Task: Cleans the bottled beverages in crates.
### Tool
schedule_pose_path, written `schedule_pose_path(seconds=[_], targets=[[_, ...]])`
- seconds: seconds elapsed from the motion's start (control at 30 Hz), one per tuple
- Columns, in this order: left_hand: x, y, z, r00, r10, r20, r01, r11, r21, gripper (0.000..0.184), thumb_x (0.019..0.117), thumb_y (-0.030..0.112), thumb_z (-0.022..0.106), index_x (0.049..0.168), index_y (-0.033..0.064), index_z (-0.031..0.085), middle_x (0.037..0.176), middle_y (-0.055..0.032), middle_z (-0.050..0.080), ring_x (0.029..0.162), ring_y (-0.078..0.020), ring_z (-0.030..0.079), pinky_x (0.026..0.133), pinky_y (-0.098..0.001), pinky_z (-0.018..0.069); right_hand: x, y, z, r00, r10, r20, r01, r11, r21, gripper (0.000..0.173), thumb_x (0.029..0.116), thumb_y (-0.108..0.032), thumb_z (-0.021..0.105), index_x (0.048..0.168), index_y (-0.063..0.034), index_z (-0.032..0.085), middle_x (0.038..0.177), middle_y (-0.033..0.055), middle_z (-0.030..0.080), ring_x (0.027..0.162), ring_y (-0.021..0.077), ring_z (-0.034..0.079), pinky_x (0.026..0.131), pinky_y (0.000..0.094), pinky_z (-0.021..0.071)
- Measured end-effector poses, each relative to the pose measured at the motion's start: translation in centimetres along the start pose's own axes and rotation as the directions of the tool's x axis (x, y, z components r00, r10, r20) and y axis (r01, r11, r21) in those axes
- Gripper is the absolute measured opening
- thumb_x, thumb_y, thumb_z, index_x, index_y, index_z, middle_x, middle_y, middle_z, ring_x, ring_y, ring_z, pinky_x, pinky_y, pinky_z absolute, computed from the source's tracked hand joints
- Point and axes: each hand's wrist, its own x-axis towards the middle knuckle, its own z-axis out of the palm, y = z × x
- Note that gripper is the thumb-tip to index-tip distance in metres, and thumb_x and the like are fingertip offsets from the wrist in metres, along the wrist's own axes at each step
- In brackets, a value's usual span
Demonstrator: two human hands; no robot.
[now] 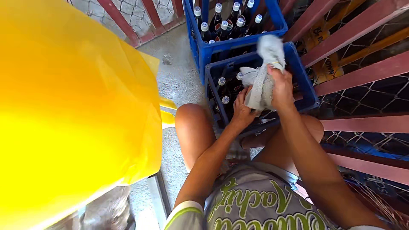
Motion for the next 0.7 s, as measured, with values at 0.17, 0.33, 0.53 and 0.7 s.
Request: schedule_pose_path(seconds=[0.17, 0.33, 0.53, 0.7], targets=[[0.0, -0.3, -0.5, 1.0, 0.01, 0.023, -0.011, 0.999, 0.05, 0.086, 0.0853, 0.008, 0.078, 0.155, -0.0074, 0.03, 0.159, -0.0313, 0.032, 0.147, -0.0473, 0.031, 0.119, -0.0601, 0.0297, -1.9, 6.1, 1.7, 0.987, -0.102, -0.122, 0.142, 0.912, 0.385, 0.05, 0.1102, -0.035, 0.023, 0.129, 0.001, 0.052, 0.112, 0.0014, 0.064, 0.108, 0.0024, 0.061, 0.1, 0.0269, 0.0499], [0.2, -0.7, -1.6, 0.999, 0.034, 0.036, -0.035, 0.999, 0.034, 0.115, 0.0702, -0.01, 0.081, 0.163, 0.0021, 0.014, 0.163, -0.0276, 0.025, 0.149, -0.0459, 0.03, 0.119, -0.0591, 0.0317, -2.6, 9.9, 1.7, 0.997, 0.047, 0.068, -0.063, 0.967, 0.246, 0.043, 0.1102, -0.012, 0.03, 0.142, 0.0122, 0.045, 0.139, 0.0218, 0.055, 0.127, 0.0108, 0.054, 0.11, 0.024, 0.041], [-0.3, 1.2, -3.4, 0.987, -0.104, 0.12, 0.118, 0.986, -0.116, 0.105, 0.0816, -0.003, 0.073, 0.165, 0.0097, 0.011, 0.167, -0.0228, 0.019, 0.151, -0.0435, 0.025, 0.119, -0.0584, 0.0288, -3.2, 2.7, 2.7, 0.991, 0.115, 0.072, -0.133, 0.928, 0.347, 0.059, 0.1122, -0.039, 0.012, 0.142, -0.0023, 0.047, 0.127, 0.0076, 0.061, 0.117, 0.0073, 0.059, 0.104, 0.0293, 0.049], [-0.6, 0.4, -4.2, 0.983, -0.138, 0.124, 0.158, 0.974, -0.164, 0.108, 0.0785, 0.005, 0.068, 0.167, 0.0195, 0.006, 0.17, -0.0185, 0.013, 0.153, -0.0415, 0.021, 0.118, -0.0594, 0.0293, -2.3, 6.4, 3.7, 0.999, 0.036, 0.014, -0.038, 0.98, 0.194, 0.058, 0.1122, -0.029, 0.017, 0.133, 0.0095, 0.056, 0.128, 0.0205, 0.062, 0.122, 0.0141, 0.058, 0.108, 0.0323, 0.043]])
